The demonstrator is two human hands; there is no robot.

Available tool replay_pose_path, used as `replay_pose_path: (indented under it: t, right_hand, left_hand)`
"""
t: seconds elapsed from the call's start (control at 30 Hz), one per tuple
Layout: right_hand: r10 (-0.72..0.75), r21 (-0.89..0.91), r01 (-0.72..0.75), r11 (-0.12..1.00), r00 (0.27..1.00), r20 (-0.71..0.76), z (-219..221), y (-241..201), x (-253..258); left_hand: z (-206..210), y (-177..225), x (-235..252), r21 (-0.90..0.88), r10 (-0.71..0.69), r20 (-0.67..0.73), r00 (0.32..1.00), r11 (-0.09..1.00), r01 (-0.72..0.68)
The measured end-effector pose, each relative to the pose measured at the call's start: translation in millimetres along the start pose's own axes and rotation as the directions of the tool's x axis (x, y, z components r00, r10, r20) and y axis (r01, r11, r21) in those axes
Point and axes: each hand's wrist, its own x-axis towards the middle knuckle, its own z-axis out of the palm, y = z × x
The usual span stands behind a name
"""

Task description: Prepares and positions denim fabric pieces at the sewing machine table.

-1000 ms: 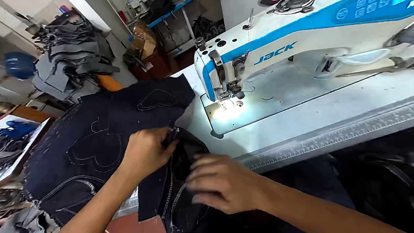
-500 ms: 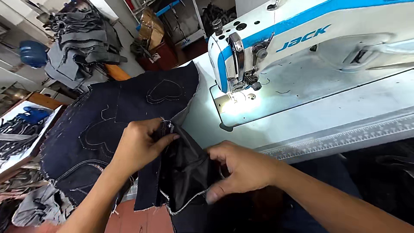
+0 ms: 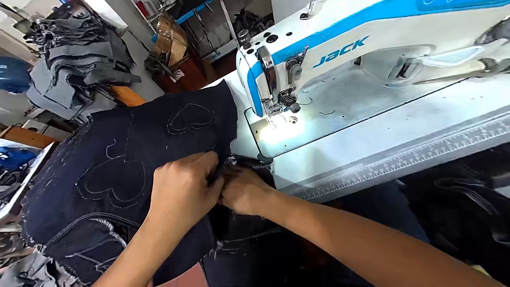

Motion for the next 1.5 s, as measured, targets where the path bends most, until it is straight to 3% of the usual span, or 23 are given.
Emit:
replay_pose_path:
  t: [0.1, 0.2, 0.27, 0.33, 0.4, 0.47, 0.53, 0.57, 0.63, 0.67, 0.73, 0.77, 0.8, 0.87, 0.9, 1.0, 1.07, 1.13, 1.2, 1.27, 1.33, 1.4, 1.5]
  right_hand:
    - [-0.138, 0.006, 0.138, 0.990, 0.990, -0.010, -17.4, -9.1, -32.7]
    - [-0.019, -0.207, -0.039, 0.978, 0.963, -0.270, -8.5, 15.6, -97.8]
    - [-0.016, -0.279, -0.108, 0.954, 0.912, -0.410, -4.5, 45.5, -125.5]
    - [-0.050, -0.292, -0.155, 0.944, 0.808, -0.588, -1.0, 56.6, -144.4]
    - [0.021, -0.281, -0.328, 0.902, 0.684, -0.729, 1.5, 56.4, -155.3]
    - [0.186, -0.257, -0.503, 0.825, 0.671, -0.718, -3.5, 53.3, -154.7]
    - [0.299, -0.184, -0.525, 0.831, 0.700, -0.649, -11.1, 42.9, -141.4]
    - [0.336, -0.125, -0.499, 0.858, 0.727, -0.599, -14.3, 33.9, -131.7]
    - [0.438, 0.117, -0.429, 0.896, 0.809, -0.392, -23.2, 13.2, -113.0]
    - [0.485, 0.350, -0.398, 0.848, 0.849, -0.210, -34.0, 4.2, -107.6]
    - [0.373, 0.780, -0.258, 0.570, 0.927, 0.033, -43.2, 1.1, -104.8]
    - [0.299, 0.852, -0.168, 0.496, 0.954, 0.014, -39.0, 0.8, -106.1]
    - [0.278, 0.815, -0.083, 0.573, 0.956, -0.098, -30.6, -0.7, -106.7]
    - [0.306, 0.489, -0.063, 0.870, 0.846, -0.436, -6.6, 0.5, -99.6]
    - [0.326, 0.347, -0.139, 0.927, 0.757, -0.566, 2.0, 3.6, -89.7]
    - [0.537, 0.440, -0.330, 0.836, 0.658, -0.528, -3.6, -1.5, -60.0]
    - [0.625, 0.580, -0.348, 0.736, 0.679, -0.386, -16.4, -13.6, -50.3]
    - [0.588, 0.604, -0.317, 0.731, 0.742, -0.322, -25.7, -17.1, -59.1]
    - [0.493, 0.626, -0.245, 0.740, 0.831, -0.257, -36.6, -9.8, -94.4]
    - [0.391, 0.755, -0.156, 0.637, 0.909, -0.142, -50.2, 5.6, -147.3]
    - [0.361, 0.786, -0.133, 0.603, 0.925, -0.120, -60.4, 22.4, -196.7]
    - [0.423, 0.629, -0.158, 0.761, 0.855, -0.298, -58.4, 33.4, -216.6]
    - [0.274, 0.167, -0.217, 0.962, 0.781, -0.561, -41.8, 42.9, -197.2]
  left_hand:
    - [10.3, -10.4, 3.0, -0.013, -0.056, 0.113, 0.992, 0.998, 0.058]
    - [25.8, -3.7, -6.7, -0.122, -0.032, 0.124, 0.992, 0.991, 0.047]
    - [58.5, 11.2, -19.8, -0.318, 0.039, 0.096, 0.995, 0.948, -0.006]
    - [109.0, 23.2, -32.4, -0.468, 0.114, 0.122, 0.986, 0.883, -0.044]
    - [132.6, 20.4, -34.1, -0.599, 0.120, 0.095, 0.988, 0.799, -0.040]
    - [126.1, 13.2, -30.1, -0.800, -0.051, 0.053, 0.997, 0.595, 0.073]
    - [122.9, 16.2, -31.4, -0.894, -0.262, 0.064, 0.963, 0.414, 0.172]
    - [129.2, 19.7, -33.3, -0.889, -0.284, 0.083, 0.955, 0.411, 0.200]
    - [142.4, 22.5, -33.5, -0.858, -0.149, 0.066, 0.987, 0.496, 0.132]
    - [144.4, 21.5, -31.5, -0.854, -0.089, 0.055, 0.995, 0.512, 0.093]
    - [143.5, 18.3, -29.1, -0.862, -0.087, 0.052, 0.995, 0.499, 0.089]
    - [143.4, 15.5, -28.8, -0.891, -0.112, 0.050, 0.992, 0.445, 0.096]
    - [142.0, 14.0, -28.3, -0.926, -0.153, 0.066, 0.986, 0.360, 0.118]
    - [134.7, 16.4, -28.9, -0.957, -0.265, 0.158, 0.951, 0.195, 0.214]
    - [133.7, 17.5, -29.2, -0.963, -0.311, 0.185, 0.932, 0.132, 0.235]
    - [156.0, 5.9, -29.4, -0.995, -0.358, 0.095, 0.929, -0.047, 0.084]
    - [171.7, -1.9, -31.1, -0.988, -0.338, 0.032, 0.941, -0.155, -0.022]
    - [161.8, 7.5, -30.6, -0.997, -0.347, 0.040, 0.937, -0.082, 0.012]
    - [145.4, 18.8, -25.5, -0.968, -0.283, 0.067, 0.957, 0.216, 0.132]
    - [144.1, 22.9, -24.9, -0.854, -0.128, 0.051, 0.990, 0.509, 0.110]
    - [144.6, 26.2, -25.5, -0.722, -0.003, 0.036, 0.999, 0.692, 0.028]
    - [144.4, 27.1, -27.1, -0.691, 0.045, -0.004, 0.999, 0.722, -0.035]
    - [145.7, 26.6, -28.7, -0.686, 0.055, -0.095, 0.994, 0.720, -0.105]
